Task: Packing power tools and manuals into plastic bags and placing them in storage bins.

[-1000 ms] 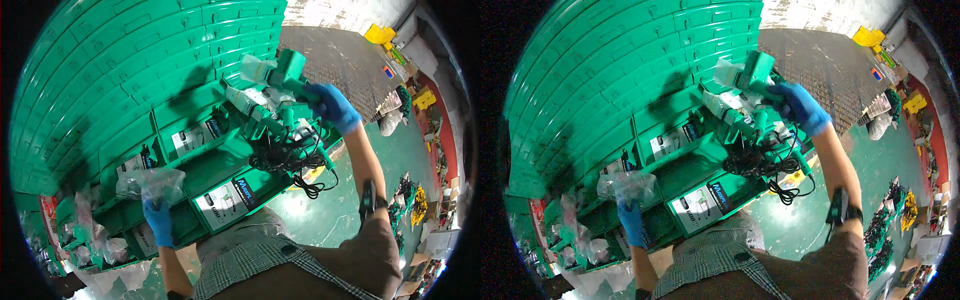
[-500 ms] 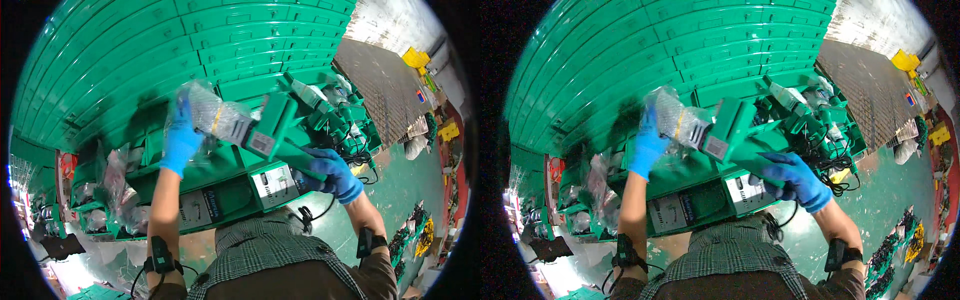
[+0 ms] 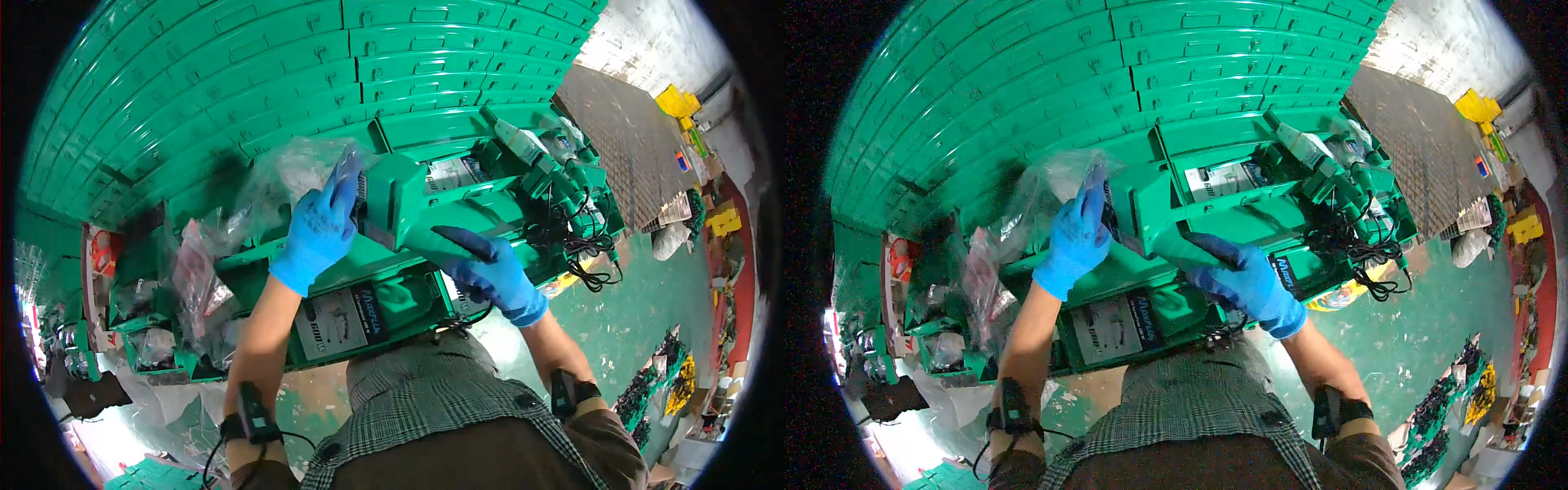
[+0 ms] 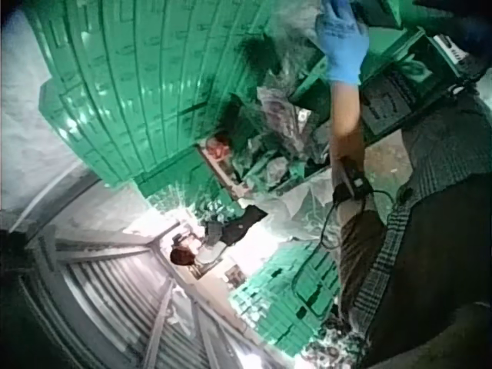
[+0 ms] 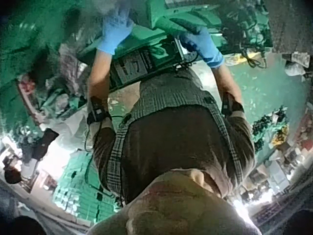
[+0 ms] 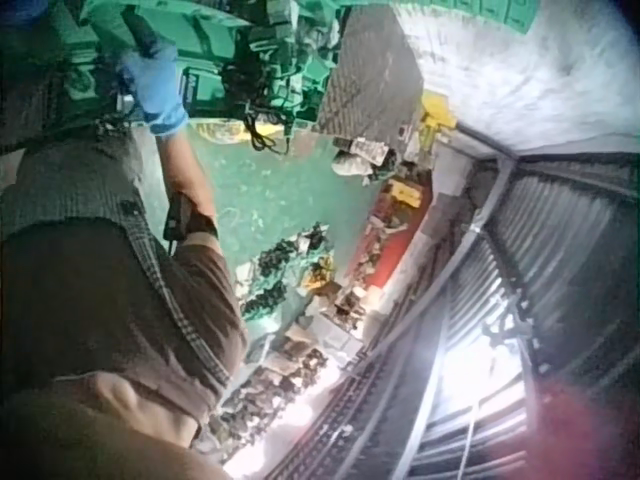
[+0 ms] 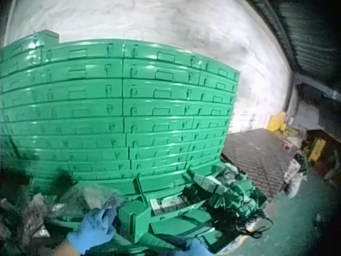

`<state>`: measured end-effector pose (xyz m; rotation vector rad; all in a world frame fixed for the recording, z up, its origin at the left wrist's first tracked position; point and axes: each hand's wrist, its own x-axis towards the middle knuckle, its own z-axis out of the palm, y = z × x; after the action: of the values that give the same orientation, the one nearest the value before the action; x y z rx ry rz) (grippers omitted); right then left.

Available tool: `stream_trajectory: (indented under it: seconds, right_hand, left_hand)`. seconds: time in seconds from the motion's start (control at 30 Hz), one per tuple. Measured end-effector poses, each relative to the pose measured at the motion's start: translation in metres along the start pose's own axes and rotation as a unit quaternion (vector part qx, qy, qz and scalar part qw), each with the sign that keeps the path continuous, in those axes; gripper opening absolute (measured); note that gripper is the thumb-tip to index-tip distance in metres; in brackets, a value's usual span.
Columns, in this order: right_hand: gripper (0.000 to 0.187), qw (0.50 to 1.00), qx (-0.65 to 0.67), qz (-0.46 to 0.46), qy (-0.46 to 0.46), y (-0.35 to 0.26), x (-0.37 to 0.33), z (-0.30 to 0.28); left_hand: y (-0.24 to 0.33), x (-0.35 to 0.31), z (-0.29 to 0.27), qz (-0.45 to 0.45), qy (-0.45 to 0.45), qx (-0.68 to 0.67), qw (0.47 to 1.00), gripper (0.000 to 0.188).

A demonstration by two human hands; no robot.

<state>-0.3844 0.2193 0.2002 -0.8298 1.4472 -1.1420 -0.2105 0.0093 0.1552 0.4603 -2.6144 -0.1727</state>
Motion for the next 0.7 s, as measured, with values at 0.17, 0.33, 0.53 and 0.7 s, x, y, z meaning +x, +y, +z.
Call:
stream_trajectory:
  seconds: [0.17,0.33,0.53,0.7]
  right_hand:
    - [0.059,0.962,0.272,-0.007,0.006,0.006,0.019,0.020]
    - [0.060,0.964,-0.192,-0.177,0.055,0.021,0.027,0.013]
    - [0.064,0.913,-0.301,-0.259,0.092,0.037,0.028,0.020]
    - [0.063,0.915,-0.355,-0.182,0.065,0.013,0.022,0.024]
  left_hand:
    - [0.070,-0.027,0.041,-0.051,0.148,-0.087,0.984,0.079]
    - [0.059,0.009,0.010,-0.204,0.202,-0.394,0.873,0.084]
    - [0.062,0.026,-0.018,-0.155,0.085,-0.147,0.973,0.085]
    - [0.033,0.026,-0.026,-0.246,0.067,-0.394,0.883,0.089]
